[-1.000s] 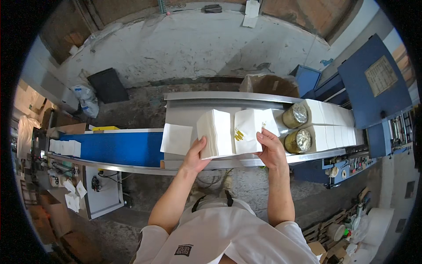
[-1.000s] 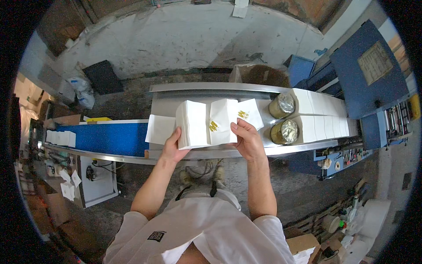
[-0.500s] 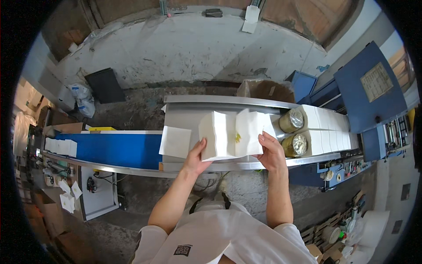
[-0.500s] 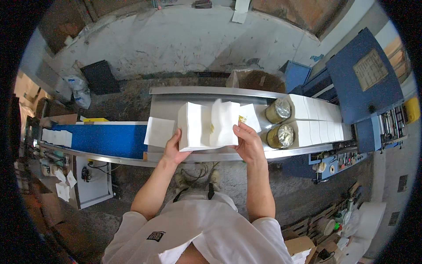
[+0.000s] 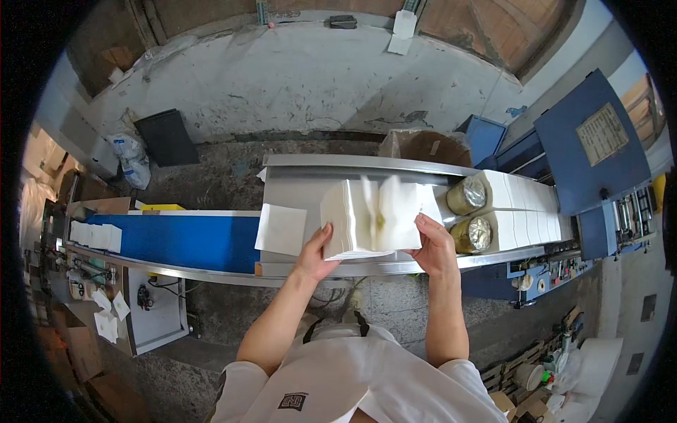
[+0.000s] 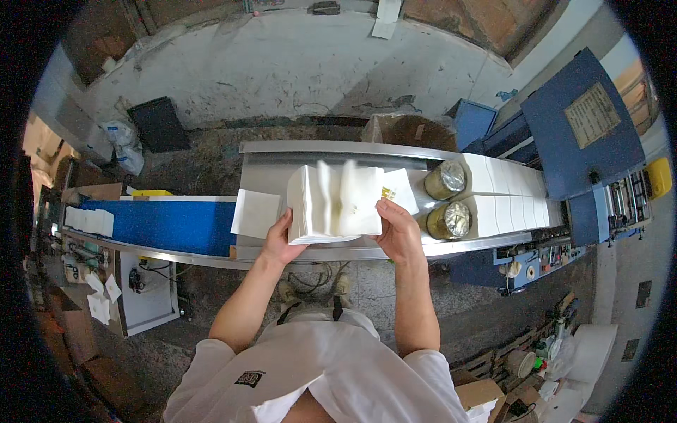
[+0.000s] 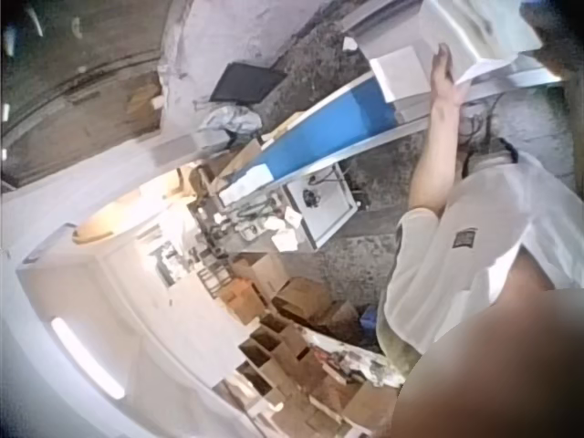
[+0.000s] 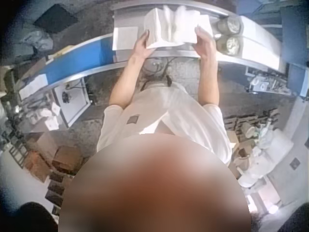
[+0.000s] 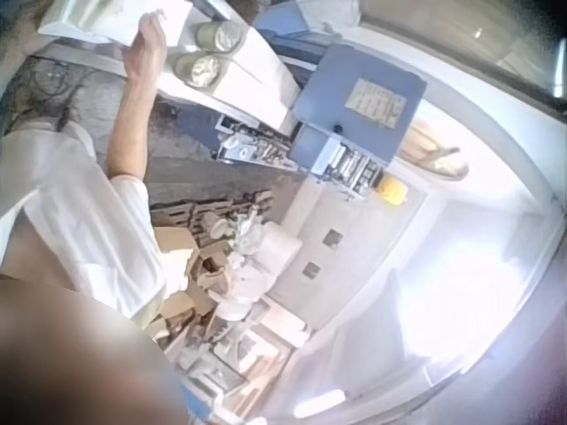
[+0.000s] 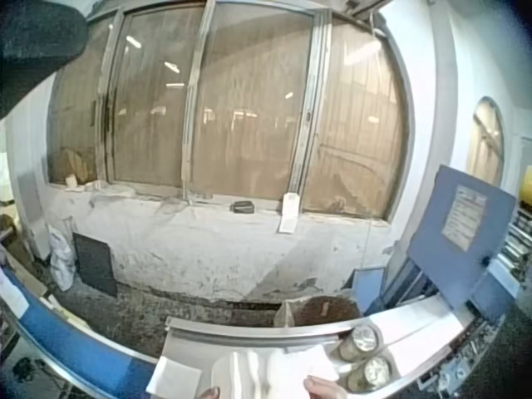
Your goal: Packing stacks of manufactured napkins into shipping boxes from a production line.
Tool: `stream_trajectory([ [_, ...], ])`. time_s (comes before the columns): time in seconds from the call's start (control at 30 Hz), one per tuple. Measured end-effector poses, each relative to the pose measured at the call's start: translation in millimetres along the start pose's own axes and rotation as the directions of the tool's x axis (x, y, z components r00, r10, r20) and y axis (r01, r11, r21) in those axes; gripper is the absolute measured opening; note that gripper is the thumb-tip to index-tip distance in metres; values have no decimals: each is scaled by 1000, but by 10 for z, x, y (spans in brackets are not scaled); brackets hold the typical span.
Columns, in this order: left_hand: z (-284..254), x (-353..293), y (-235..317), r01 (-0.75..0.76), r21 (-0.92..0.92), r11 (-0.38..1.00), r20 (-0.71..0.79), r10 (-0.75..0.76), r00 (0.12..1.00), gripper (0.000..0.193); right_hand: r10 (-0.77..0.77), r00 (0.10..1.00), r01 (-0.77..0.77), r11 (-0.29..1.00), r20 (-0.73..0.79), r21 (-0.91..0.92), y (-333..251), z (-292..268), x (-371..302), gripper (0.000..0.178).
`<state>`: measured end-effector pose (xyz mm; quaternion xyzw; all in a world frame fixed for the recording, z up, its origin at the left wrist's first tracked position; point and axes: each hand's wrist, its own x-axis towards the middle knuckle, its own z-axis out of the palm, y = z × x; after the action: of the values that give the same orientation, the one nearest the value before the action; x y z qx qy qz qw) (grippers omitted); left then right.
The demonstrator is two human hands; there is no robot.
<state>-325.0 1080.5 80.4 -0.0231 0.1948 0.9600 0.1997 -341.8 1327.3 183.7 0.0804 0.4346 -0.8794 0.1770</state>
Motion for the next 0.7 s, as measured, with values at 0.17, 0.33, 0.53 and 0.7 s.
stream_trajectory([
  [0.17,184,-48,85,-23,86,996,-36,26,999,49,79,985,-86,996,151,39,93,-38,75,51],
  [0.33,480,-143,174,53,568,821,-197,72,978,48,238,970,-229,964,51,-135,435,37,204,56],
  [0.53,260,42,2,129,893,431,-238,209,948,54,308,951,-308,949,-6,-64,1072,-341,574,53],
  [0.7,342,54,61,228,870,437,-316,139,938,60,146,962,-202,949,-228,-241,1020,-445,610,63],
])
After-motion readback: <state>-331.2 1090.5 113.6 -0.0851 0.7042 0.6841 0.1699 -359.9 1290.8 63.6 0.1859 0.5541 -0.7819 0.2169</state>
